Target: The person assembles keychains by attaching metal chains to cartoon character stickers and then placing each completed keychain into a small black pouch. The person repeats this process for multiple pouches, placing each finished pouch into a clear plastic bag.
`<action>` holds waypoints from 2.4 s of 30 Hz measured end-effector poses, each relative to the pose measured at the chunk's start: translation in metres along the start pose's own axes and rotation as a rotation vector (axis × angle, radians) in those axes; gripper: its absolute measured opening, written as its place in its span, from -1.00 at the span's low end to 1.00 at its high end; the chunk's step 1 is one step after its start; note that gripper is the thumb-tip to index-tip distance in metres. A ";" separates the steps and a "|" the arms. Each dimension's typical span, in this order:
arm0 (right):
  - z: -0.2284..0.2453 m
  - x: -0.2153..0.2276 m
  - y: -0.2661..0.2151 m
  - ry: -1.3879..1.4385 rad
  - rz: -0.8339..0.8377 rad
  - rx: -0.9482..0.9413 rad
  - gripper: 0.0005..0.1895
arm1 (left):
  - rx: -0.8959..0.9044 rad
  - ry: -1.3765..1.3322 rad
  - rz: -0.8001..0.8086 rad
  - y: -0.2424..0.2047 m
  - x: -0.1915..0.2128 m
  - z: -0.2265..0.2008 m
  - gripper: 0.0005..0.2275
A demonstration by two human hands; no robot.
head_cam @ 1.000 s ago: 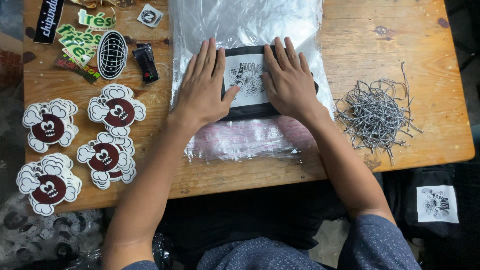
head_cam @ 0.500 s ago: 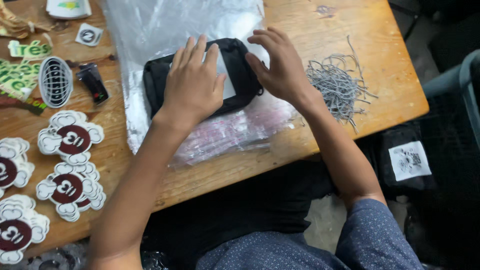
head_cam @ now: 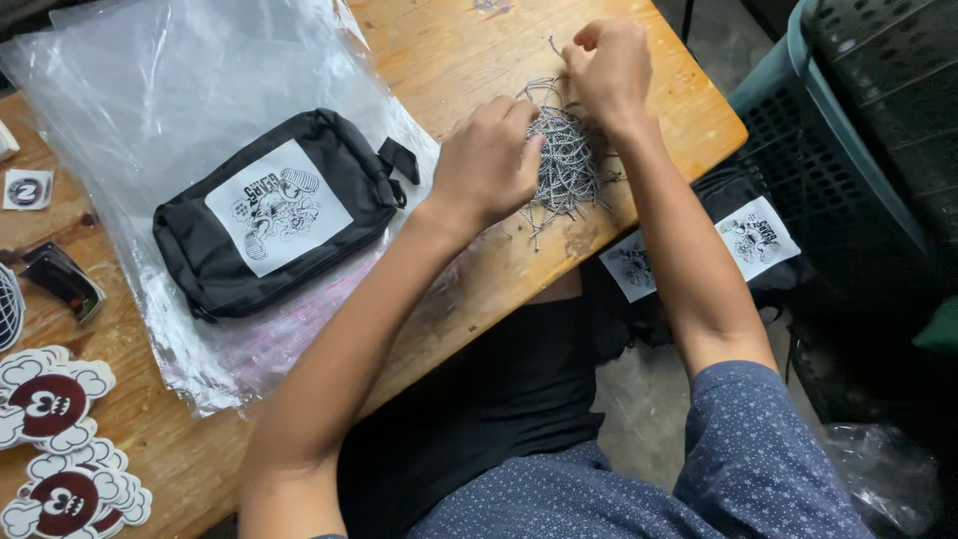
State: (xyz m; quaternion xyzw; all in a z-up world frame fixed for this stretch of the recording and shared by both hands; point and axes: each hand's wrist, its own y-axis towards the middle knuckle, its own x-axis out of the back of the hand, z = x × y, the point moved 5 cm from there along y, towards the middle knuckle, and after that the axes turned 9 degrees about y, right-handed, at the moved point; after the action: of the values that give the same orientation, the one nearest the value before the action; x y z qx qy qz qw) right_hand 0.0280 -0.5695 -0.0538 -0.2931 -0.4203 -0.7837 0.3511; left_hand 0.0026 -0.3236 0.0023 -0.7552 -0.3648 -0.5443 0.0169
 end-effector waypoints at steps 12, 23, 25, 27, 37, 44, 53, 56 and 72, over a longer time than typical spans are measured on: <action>0.073 0.056 -0.043 1.068 0.061 -0.234 -0.85 | 0.157 -0.582 -0.216 0.016 -0.006 -0.006 -0.62; 0.193 0.077 -0.084 1.652 0.308 -0.210 -0.93 | 0.068 -0.520 -0.354 -0.056 0.076 -0.014 -0.86; 0.223 0.065 -0.083 1.774 0.449 -0.267 -0.92 | 0.105 -0.495 -0.338 -0.082 0.090 -0.007 -0.86; 0.256 0.047 -0.083 1.943 0.527 -0.444 -0.95 | 0.153 -0.413 -0.352 -0.112 0.107 0.001 -0.84; 0.464 -0.028 -0.134 1.692 0.951 -0.167 -0.83 | 0.518 0.101 -0.719 -0.300 0.219 0.040 -0.83; 0.539 -0.076 -0.212 0.910 0.756 0.843 -0.85 | 0.805 0.384 -0.892 -0.405 0.259 0.055 -0.87; 0.569 -0.123 -0.294 0.435 0.726 1.475 -0.20 | 0.897 0.458 -1.028 -0.449 0.276 0.054 -0.88; 0.573 -0.124 -0.294 0.436 0.731 1.485 -0.25 | 0.910 0.435 -1.044 -0.454 0.277 0.054 -0.87; 0.520 -0.030 -0.188 0.782 0.361 1.357 -0.42 | 0.754 -0.339 -0.873 -0.343 0.262 0.085 -0.83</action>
State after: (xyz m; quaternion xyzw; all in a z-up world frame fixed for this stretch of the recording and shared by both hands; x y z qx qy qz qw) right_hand -0.0191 -0.0354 0.0859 0.2167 -0.5977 -0.3345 0.6956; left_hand -0.0869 0.1031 0.0593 -0.5539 -0.8067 -0.2061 0.0000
